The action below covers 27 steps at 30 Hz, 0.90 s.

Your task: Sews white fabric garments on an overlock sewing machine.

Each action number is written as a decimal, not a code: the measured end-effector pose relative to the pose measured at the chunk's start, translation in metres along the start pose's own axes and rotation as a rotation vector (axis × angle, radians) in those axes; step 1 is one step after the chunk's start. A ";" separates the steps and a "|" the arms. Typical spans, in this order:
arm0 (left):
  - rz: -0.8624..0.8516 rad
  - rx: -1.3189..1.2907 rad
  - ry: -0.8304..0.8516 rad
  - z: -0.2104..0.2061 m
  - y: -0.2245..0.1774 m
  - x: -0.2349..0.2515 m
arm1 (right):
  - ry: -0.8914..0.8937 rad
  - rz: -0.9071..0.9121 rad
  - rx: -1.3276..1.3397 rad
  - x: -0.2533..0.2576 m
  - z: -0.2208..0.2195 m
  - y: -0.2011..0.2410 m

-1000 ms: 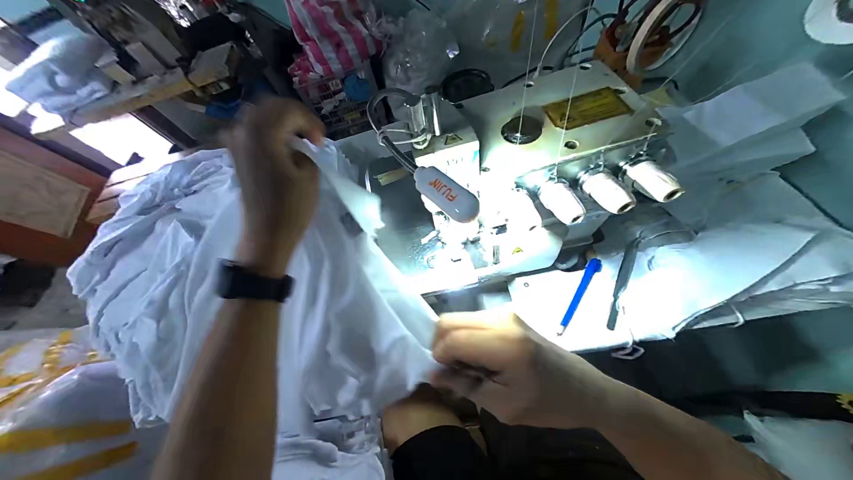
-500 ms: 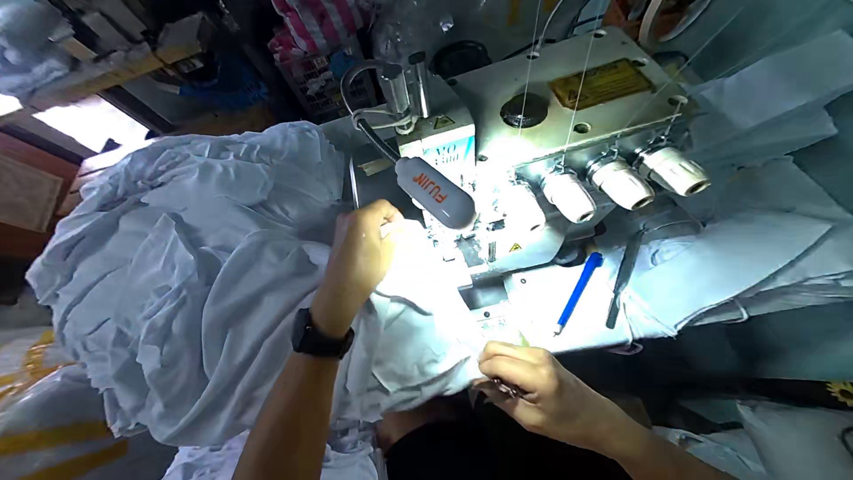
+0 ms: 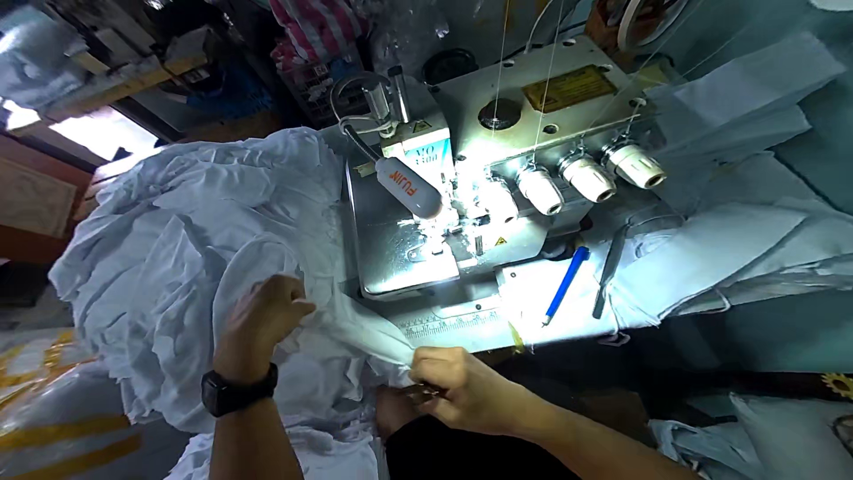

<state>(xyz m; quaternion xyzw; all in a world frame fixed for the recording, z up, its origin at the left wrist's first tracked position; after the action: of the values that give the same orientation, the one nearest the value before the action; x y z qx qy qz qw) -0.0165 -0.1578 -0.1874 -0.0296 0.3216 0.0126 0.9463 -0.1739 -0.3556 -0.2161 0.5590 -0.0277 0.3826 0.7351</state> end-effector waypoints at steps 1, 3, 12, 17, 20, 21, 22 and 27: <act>0.062 0.020 0.054 -0.009 0.019 0.001 | 0.043 0.015 0.019 0.009 -0.011 0.000; 0.100 0.010 0.058 -0.011 0.036 -0.003 | 0.102 0.034 0.039 0.024 -0.022 0.003; -0.944 -0.273 -0.723 0.058 -0.131 -0.079 | -0.122 0.135 -0.277 -0.035 0.054 0.033; -0.709 -0.174 -0.186 0.033 -0.160 -0.032 | -0.104 0.089 -0.261 -0.071 0.037 0.006; -0.584 -0.056 -0.152 0.039 -0.169 -0.007 | -0.139 0.086 -0.269 -0.068 0.038 0.004; -0.519 -0.029 -0.147 0.043 -0.170 -0.002 | -0.163 0.087 -0.272 -0.064 0.041 0.004; -0.439 0.002 -0.129 0.046 -0.167 -0.002 | -0.184 0.088 -0.253 -0.060 0.044 0.005; -0.263 0.138 -0.525 0.070 -0.072 -0.126 | -0.028 0.181 0.215 -0.040 0.040 0.036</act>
<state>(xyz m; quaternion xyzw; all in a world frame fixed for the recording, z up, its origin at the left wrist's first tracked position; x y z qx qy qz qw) -0.0705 -0.2259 -0.0523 -0.0026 0.0594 -0.1248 0.9904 -0.2079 -0.4076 -0.1909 0.6349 -0.0473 0.4403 0.6331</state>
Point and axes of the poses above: each hand's wrist, its own x-axis towards the middle knuckle, its own z-axis out of the back of the hand, y = z × x, the point moved 10 cm from there along x, towards the middle knuckle, and after that the axes turned 11 degrees about y, right-handed, at the moved point
